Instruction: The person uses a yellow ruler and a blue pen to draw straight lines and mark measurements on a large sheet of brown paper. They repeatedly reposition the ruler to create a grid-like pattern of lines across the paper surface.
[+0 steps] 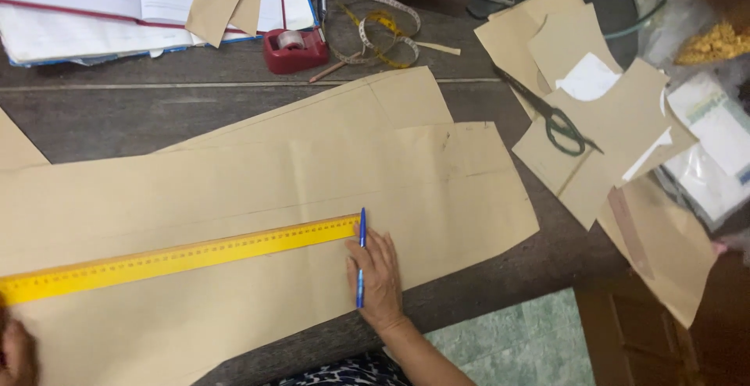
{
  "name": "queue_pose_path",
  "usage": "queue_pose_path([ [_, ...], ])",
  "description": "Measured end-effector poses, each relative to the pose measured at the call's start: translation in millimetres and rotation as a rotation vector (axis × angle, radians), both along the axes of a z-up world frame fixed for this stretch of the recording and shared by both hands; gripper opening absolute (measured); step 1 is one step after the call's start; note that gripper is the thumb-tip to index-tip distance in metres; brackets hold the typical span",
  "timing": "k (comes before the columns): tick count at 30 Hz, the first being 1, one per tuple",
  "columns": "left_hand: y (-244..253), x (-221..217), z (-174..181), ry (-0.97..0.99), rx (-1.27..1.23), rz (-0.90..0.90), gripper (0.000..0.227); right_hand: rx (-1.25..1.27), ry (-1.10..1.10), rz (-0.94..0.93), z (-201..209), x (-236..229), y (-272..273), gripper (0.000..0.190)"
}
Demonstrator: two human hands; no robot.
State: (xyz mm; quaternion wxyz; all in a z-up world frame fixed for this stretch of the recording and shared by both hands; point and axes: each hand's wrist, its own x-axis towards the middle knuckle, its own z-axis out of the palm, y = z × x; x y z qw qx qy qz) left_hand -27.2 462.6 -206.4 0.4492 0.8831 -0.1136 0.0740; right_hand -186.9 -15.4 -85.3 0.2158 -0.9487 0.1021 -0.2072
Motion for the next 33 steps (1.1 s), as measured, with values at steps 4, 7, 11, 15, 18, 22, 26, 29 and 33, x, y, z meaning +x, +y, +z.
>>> queue_pose_path([
  [4, -19.5, 4.0, 34.1, 0.01, 0.032, 0.021, 0.052, -0.026, -0.019, -0.006, -3.2, 0.4, 0.7, 0.024],
  [7, -15.7, 13.6, 40.9, -0.229, 0.249, -0.001, 0.047, -0.052, -0.027, -0.028, -4.2, 2.1, 1.4, 0.024],
  [11, -8.1, 18.8, 52.8, -0.593, 0.743, 0.045, 0.043, -0.06, -0.045, -0.111, -10.9, 9.7, 28.7, 0.029],
  [15, -3.5, 11.8, 56.6, -0.491, 0.733, 0.03, 0.052, 0.033, -0.055, -0.059, -7.2, 25.6, 78.6, 0.029],
  [18, 7.7, 15.5, 59.3, -0.467, 0.768, -0.005, 0.056, 0.041, -0.029, -0.064, -11.1, 30.3, 95.0, 0.027],
  [22, 27.8, 23.8, 56.4, -0.566, 0.947, -0.02, 0.051, 0.013, -0.028, -0.115, -15.6, 31.0, 96.6, 0.028],
  [26, 24.6, 25.4, 63.6, -0.561, 0.83, -0.096, 0.046, -0.03, -0.036, -0.119, -19.4, 31.2, 96.1, 0.031],
  [29, 23.4, 24.3, 67.0, -0.524, 0.822, -0.11, 0.048, -0.039, -0.032, -0.124, -17.9, 31.3, 96.9, 0.027],
  [33, 22.4, 24.4, 73.5, -0.464, 0.775, -0.146, 0.049, -0.02, -0.047, -0.124, -20.7, 30.4, 97.9, 0.03],
])
